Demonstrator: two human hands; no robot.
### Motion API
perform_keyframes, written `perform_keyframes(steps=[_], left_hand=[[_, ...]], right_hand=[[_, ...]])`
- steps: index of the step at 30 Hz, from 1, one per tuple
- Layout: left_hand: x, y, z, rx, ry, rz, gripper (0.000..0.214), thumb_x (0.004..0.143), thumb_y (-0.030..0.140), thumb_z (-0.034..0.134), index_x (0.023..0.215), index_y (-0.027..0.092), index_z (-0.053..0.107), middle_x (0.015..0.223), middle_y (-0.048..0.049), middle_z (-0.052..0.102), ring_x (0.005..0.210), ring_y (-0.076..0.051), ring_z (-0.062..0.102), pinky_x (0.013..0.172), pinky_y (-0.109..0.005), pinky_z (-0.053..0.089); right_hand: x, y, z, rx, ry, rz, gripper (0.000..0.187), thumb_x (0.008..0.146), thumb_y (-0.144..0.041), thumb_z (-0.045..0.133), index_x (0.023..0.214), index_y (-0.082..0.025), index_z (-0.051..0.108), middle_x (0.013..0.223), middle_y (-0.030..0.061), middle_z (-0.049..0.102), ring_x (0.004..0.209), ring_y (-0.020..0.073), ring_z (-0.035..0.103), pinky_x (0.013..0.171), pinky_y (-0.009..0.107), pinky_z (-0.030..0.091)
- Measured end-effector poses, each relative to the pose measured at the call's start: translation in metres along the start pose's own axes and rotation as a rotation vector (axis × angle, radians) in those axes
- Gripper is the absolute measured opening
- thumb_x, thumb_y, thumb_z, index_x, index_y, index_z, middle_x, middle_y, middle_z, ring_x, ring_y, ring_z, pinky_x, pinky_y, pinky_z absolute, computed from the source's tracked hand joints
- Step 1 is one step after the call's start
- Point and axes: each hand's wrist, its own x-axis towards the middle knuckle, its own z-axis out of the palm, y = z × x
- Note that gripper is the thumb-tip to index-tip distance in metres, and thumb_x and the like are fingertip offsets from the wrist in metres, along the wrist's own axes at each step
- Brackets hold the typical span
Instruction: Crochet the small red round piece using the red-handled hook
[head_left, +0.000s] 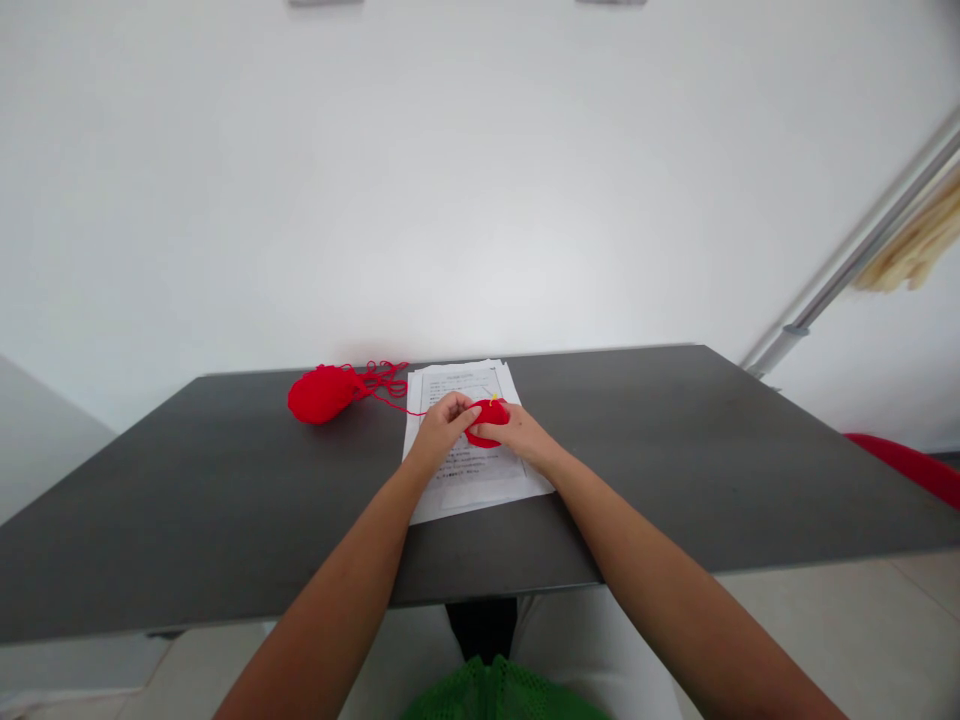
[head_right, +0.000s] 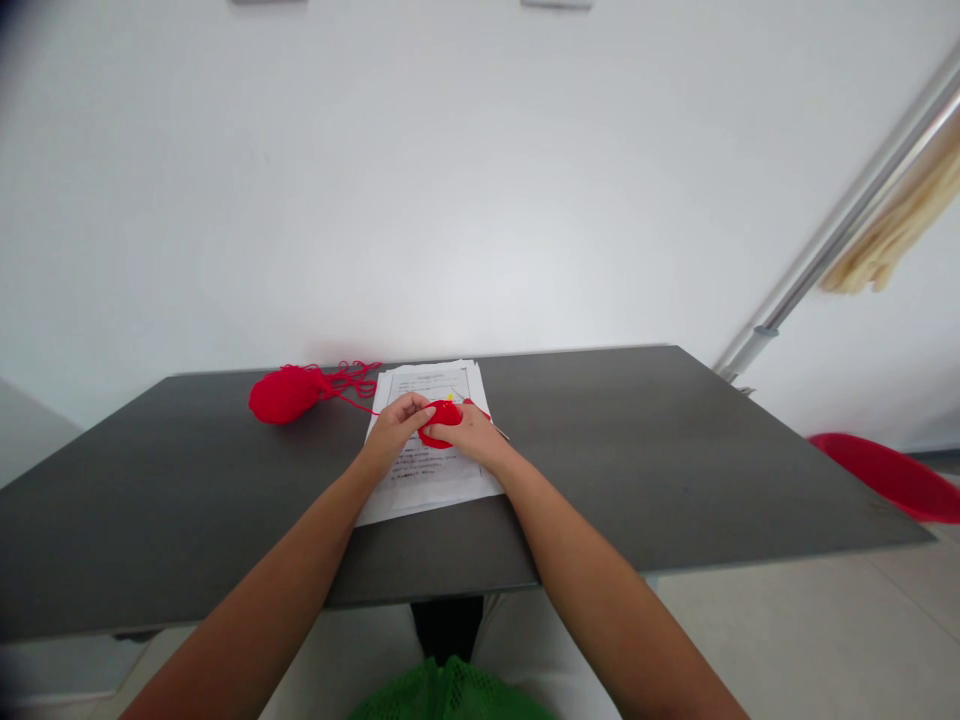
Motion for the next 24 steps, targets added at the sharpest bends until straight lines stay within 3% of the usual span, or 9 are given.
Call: perform_keyframes(steps=[4,11,16,24], left_hand=[[0.002,-0.004,-0.001,-0.036,0.067,-0.020,0.016,0.071,0.031,0.059,0.065,0.019,0.051,0.056,0.0054,0.050,0.053,-0.010,0.046,0.054,-0.023,0.036],[0.004,-0.005,-0.003,-0.097,0.139,-0.030,0.011,0.066,0.025,0.063,0.068,0.019,0.055,0.060,0.0056,0.054,0.057,-0.010,0.048,0.056,-0.023,0.036],[0.001,0.000,-0.002,-0.189,0.085,-0.095,0.014,0.065,0.029,0.067,0.066,0.017,0.061,0.060,0.0029,0.059,0.058,-0.011,0.050,0.058,-0.023,0.038],[-0.001,0.008,-0.001,-0.381,0.019,-0.192,0.024,0.059,0.036,0.071,0.063,0.015,0.058,0.058,0.0009,0.059,0.053,-0.010,0.051,0.056,-0.023,0.040]], right_hand=[[0.002,0.000,-0.002,0.071,0.005,-0.033,0.026,0.068,-0.040,0.065,0.075,-0.015,0.063,0.063,-0.0016,0.061,0.057,0.0108,0.053,0.059,0.024,0.041],[0.003,0.000,-0.006,0.140,0.008,-0.069,0.030,0.069,-0.044,0.065,0.065,-0.015,0.059,0.055,-0.0033,0.054,0.052,0.0083,0.046,0.055,0.022,0.037],[0.002,0.001,-0.005,0.216,-0.065,-0.040,0.031,0.068,-0.045,0.066,0.064,-0.015,0.061,0.058,-0.0016,0.056,0.056,0.0098,0.051,0.059,0.024,0.041],[0.002,0.001,-0.004,0.239,-0.071,-0.045,0.030,0.069,-0.045,0.064,0.070,-0.015,0.065,0.061,0.0003,0.059,0.059,0.0123,0.054,0.061,0.025,0.045]])
